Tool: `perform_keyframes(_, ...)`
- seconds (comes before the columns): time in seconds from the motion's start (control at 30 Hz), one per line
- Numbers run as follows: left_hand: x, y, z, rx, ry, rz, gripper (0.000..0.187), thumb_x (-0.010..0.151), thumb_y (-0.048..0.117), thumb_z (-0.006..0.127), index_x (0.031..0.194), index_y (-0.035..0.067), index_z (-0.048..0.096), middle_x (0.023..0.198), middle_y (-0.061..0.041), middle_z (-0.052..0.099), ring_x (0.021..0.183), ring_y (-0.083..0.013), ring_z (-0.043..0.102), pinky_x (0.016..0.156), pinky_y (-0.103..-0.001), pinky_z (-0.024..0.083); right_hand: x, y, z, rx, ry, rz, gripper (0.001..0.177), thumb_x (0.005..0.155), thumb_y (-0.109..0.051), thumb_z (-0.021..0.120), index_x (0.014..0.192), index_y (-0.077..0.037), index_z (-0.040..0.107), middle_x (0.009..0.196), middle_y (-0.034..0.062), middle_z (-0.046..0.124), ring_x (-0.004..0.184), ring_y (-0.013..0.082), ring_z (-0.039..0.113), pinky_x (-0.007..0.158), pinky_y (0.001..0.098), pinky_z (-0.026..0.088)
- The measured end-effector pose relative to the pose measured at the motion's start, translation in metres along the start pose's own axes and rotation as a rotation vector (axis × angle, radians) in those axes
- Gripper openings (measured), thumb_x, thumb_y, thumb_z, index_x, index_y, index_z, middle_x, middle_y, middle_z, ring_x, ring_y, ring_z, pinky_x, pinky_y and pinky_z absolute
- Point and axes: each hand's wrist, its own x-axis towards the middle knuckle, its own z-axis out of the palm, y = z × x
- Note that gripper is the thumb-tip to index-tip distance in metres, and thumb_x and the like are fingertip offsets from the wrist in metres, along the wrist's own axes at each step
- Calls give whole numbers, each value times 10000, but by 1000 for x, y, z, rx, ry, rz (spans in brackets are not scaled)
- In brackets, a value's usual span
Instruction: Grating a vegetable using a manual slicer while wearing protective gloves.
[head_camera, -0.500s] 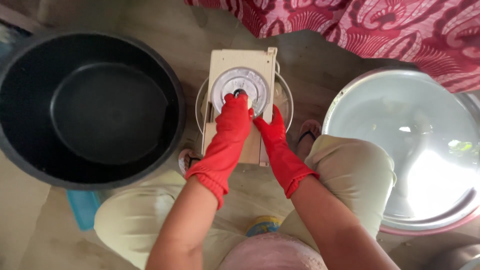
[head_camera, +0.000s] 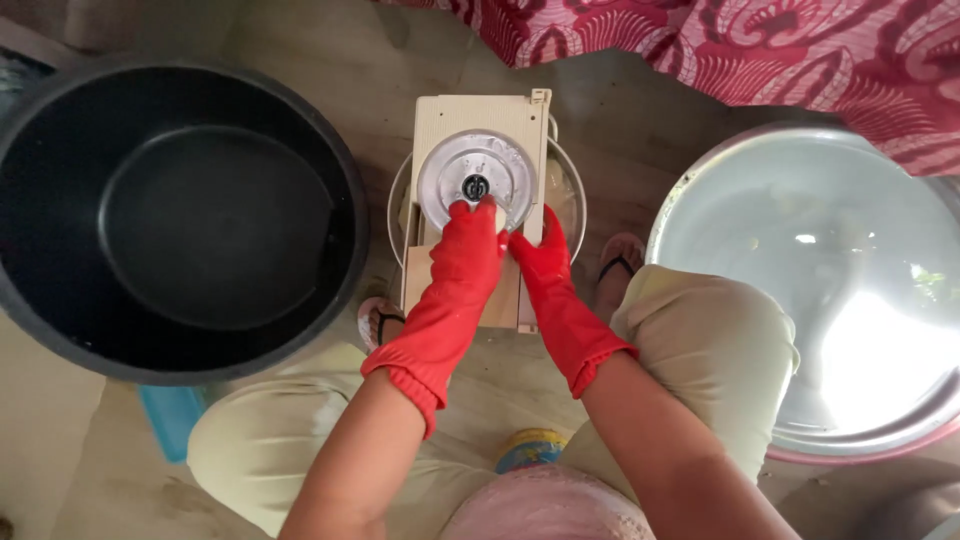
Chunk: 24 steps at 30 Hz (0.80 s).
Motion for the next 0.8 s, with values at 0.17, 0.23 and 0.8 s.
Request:
perform_keyframes(0.17, 22, -4, 17, -453, 55, -257, 482, 1030, 301, 523, 1463, 107, 432, 1370, -194, 547, 1196, -379, 652, 1003, -609, 513, -5, -7, 0, 3, -8, -35, 872, 815, -292, 870, 1540, -108, 423, 1463, 238, 535, 1333, 405, 549, 1067, 487, 527)
perform_keyframes(0.23, 29, -8, 11, -231, 104, -164, 480, 1028, 302, 559, 1468, 141, 453, 1359, -176, 528, 1200, -372, 651, 965, -618, 535, -8, -14, -3, 14, -18, -38, 875, 810, -310, 877, 1536, -119, 428, 1448, 230, 551, 1317, 396, 564, 1048, 479, 541)
perform_keyframes(0.8, 46, 1, 11, -1277, 180, -444, 416, 961, 362, 524, 1277, 92, 529, 924, -63, 617, 671, -129, 579, 594, -245, 474, 2, -5, -9, -99, -9, 77, 887, 815, -358, 860, 1552, -158, 410, 1459, 204, 552, 1336, 360, 554, 1074, 462, 538)
